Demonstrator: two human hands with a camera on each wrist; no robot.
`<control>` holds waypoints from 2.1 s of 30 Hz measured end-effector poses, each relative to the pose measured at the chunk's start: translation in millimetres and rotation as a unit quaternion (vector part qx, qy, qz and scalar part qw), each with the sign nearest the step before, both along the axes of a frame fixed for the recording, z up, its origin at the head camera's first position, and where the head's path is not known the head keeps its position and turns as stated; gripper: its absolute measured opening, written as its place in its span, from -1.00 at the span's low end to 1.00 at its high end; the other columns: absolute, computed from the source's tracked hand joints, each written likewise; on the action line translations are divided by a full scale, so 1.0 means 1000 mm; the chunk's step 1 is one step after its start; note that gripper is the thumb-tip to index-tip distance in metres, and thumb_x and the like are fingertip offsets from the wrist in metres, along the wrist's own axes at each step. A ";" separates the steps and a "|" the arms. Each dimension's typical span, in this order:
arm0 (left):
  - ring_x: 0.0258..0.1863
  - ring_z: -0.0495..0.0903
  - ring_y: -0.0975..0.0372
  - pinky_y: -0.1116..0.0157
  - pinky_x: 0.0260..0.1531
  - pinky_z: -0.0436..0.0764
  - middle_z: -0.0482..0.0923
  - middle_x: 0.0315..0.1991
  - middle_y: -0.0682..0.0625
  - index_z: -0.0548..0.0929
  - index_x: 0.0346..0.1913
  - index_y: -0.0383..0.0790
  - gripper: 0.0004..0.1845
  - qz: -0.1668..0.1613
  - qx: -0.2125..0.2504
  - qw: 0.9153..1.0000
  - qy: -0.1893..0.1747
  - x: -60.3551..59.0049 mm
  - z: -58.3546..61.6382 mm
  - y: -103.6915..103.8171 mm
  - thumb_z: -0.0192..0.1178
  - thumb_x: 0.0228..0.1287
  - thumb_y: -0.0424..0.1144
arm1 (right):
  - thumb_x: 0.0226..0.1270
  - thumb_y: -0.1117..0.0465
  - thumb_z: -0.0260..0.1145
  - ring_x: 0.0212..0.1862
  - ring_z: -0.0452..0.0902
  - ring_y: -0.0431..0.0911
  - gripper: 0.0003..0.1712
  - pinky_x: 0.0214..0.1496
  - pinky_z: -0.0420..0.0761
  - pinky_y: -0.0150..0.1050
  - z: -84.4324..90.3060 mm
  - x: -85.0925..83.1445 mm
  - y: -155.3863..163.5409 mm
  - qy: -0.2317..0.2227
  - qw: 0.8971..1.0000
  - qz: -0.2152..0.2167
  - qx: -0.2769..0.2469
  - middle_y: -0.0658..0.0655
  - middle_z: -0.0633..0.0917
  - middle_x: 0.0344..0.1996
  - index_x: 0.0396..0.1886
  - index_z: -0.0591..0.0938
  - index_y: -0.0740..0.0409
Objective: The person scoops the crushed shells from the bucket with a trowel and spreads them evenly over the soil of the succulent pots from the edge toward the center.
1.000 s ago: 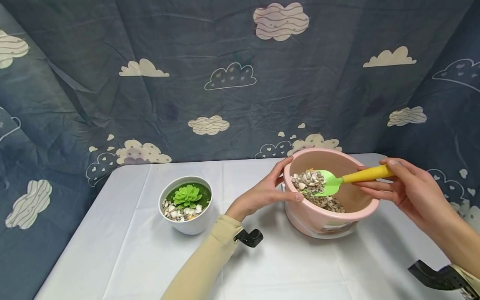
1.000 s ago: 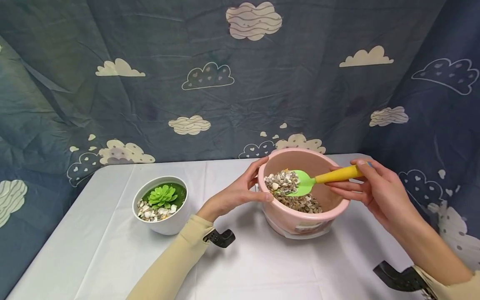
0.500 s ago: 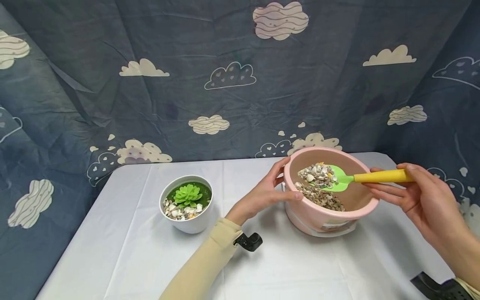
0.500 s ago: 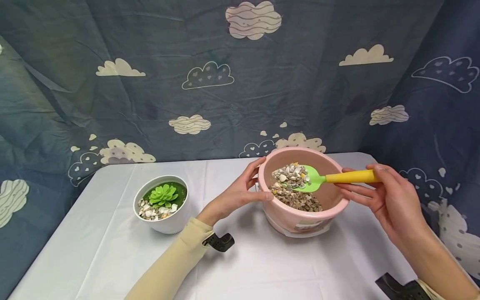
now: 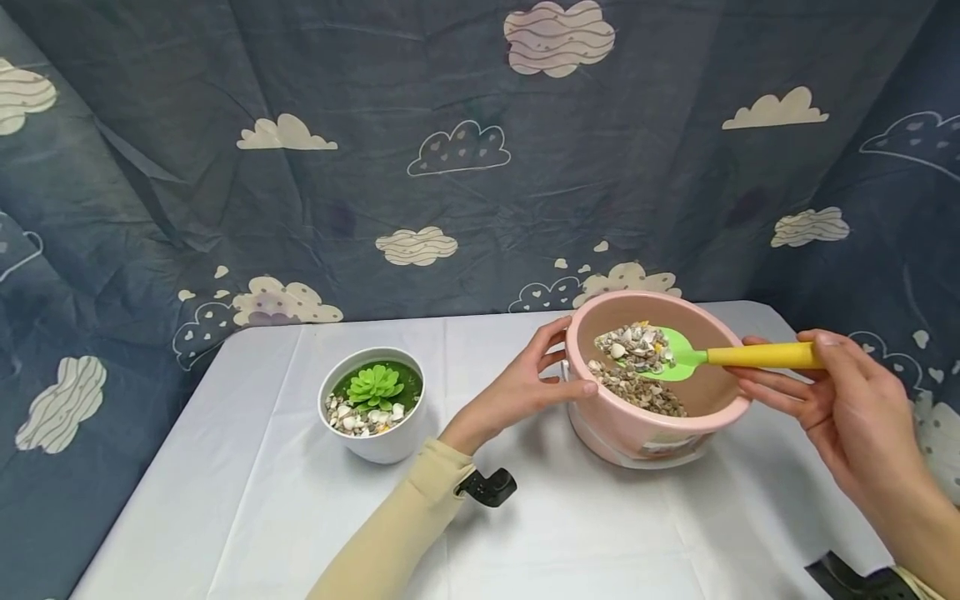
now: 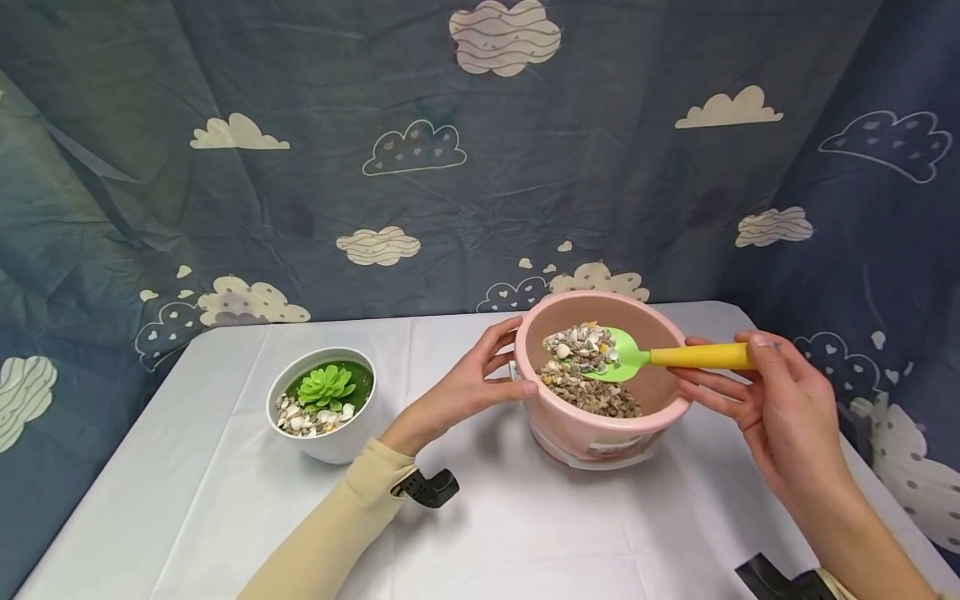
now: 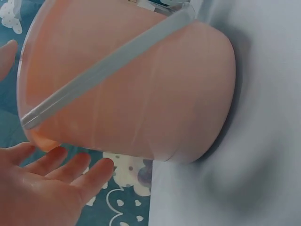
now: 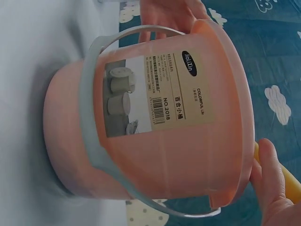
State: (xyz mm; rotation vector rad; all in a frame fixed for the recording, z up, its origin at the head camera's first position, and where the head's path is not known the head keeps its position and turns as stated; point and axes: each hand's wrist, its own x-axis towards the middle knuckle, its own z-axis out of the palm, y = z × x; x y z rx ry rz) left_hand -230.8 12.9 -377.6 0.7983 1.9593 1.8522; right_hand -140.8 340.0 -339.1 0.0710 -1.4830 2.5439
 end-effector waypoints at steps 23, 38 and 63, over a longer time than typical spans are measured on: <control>0.41 0.14 0.39 0.18 0.34 0.23 0.18 0.42 0.29 0.16 0.48 0.22 -0.10 0.088 -0.100 0.987 0.090 0.022 0.013 -0.048 0.42 0.13 0.09 | 0.52 0.22 0.13 -0.07 0.63 0.24 -0.67 -0.24 0.59 0.09 0.002 -0.003 -0.018 0.070 0.997 -0.001 -0.021 0.32 0.63 0.04 0.12 0.36 0.33; 0.42 0.07 0.43 0.18 0.36 0.17 0.10 0.47 0.25 0.06 0.52 0.14 0.00 0.154 -0.138 0.969 0.133 0.030 0.028 -0.090 0.44 0.11 0.10 | 0.55 0.26 0.07 -0.08 0.64 0.23 -0.71 -0.26 0.61 0.08 0.020 -0.009 -0.041 0.092 0.996 0.013 -0.016 0.31 0.60 0.05 0.13 0.40 0.34; 0.47 0.03 0.17 -0.10 0.30 0.21 0.02 0.49 0.25 0.04 0.50 0.36 -0.02 0.236 -0.181 0.949 0.106 0.053 0.044 -0.174 0.41 0.11 0.16 | 0.57 0.24 0.04 -0.04 0.59 0.28 -0.71 -0.21 0.54 0.11 0.025 -0.024 -0.091 0.114 0.990 0.077 -0.023 0.40 0.63 0.05 0.10 0.37 0.38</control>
